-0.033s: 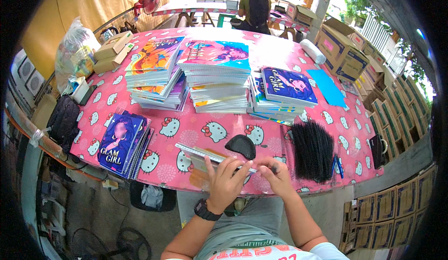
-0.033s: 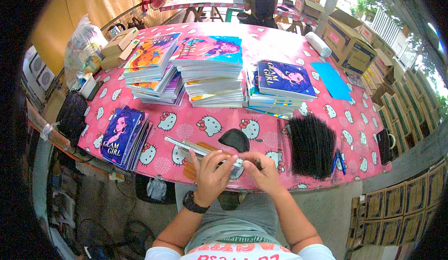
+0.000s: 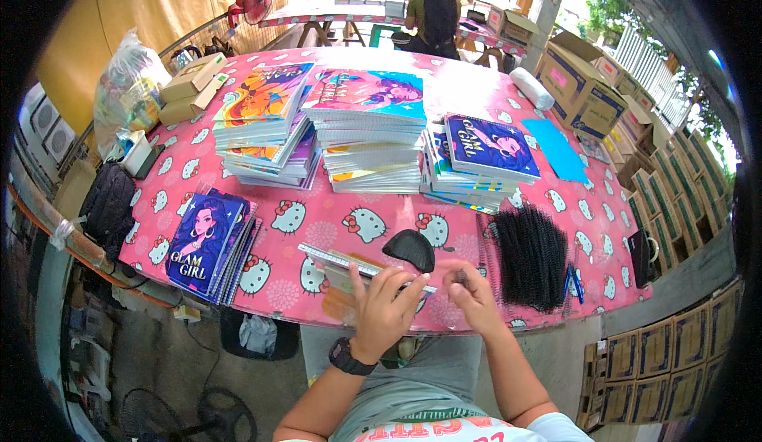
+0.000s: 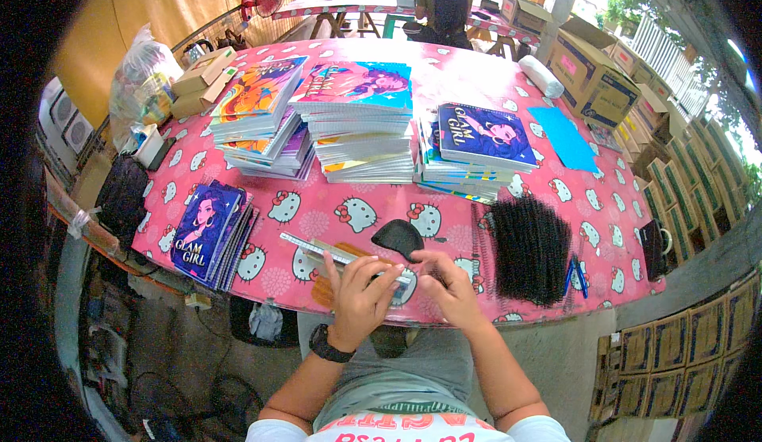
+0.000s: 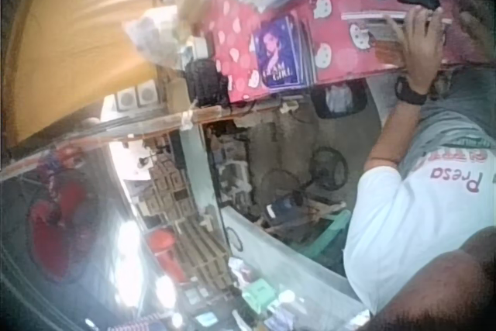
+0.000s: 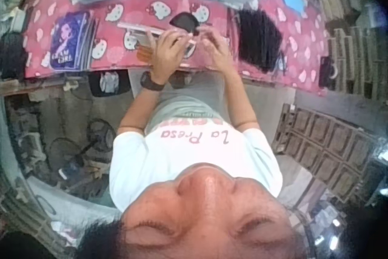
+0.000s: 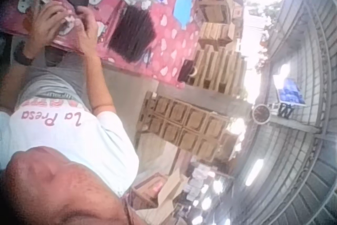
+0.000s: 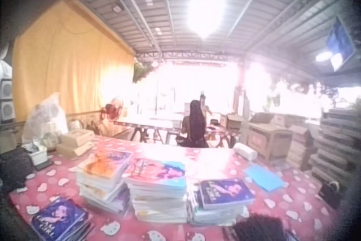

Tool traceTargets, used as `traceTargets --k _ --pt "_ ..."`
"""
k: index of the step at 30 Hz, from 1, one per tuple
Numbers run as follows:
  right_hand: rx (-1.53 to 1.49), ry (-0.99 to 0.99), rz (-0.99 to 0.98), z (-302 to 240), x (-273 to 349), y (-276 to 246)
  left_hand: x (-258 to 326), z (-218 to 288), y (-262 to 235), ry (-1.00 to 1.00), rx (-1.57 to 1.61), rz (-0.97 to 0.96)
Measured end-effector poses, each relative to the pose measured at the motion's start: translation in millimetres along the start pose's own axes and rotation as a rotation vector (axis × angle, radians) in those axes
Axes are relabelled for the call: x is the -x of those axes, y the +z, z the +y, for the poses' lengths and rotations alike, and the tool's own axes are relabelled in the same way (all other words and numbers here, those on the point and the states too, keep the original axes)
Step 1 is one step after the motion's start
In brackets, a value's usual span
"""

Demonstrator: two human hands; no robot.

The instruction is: The person threads spiral coils through the punched holes of several notebooks by hand, placing each one on a stack after finishing.

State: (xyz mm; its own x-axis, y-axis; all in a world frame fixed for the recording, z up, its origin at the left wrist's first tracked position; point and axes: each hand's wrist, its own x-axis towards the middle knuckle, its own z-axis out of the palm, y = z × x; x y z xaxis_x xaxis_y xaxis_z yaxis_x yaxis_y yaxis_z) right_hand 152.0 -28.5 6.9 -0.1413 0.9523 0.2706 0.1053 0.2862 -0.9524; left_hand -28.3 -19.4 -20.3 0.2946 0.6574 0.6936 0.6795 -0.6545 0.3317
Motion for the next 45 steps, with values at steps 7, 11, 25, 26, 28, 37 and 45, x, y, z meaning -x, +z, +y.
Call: traceTargets --k 7,11,25,26,28,37,45 --pt "0.181 0.121 -0.076 -7.2 8.5 -22.8 -12.3 17.7 4.7 -0.160 0.002 -0.046" --pt "0.241 0.122 -0.055 -28.3 5.2 -16.0 -13.5 20.1 18.5 -0.127 -0.055 0.016" --pt "0.457 -0.094 -0.232 -24.4 -10.2 -13.3 -27.0 -7.9 -17.4 -0.013 0.348 -0.134" --pt "0.455 -0.033 -0.265 -24.6 -9.6 -12.6 -26.5 -6.8 -17.9 -0.025 0.342 -0.119" --pt "0.464 0.094 -0.313 -29.0 -6.7 -15.4 -28.9 -2.9 -15.9 -0.025 0.339 -0.107" --pt "0.393 0.135 -0.327 -35.2 -15.3 -15.2 -27.0 -9.8 -19.4 0.084 0.194 -0.201" --pt "0.610 -0.210 -0.349 72.5 -95.8 -8.7 -31.5 -4.1 -21.1 0.045 0.080 -0.273"
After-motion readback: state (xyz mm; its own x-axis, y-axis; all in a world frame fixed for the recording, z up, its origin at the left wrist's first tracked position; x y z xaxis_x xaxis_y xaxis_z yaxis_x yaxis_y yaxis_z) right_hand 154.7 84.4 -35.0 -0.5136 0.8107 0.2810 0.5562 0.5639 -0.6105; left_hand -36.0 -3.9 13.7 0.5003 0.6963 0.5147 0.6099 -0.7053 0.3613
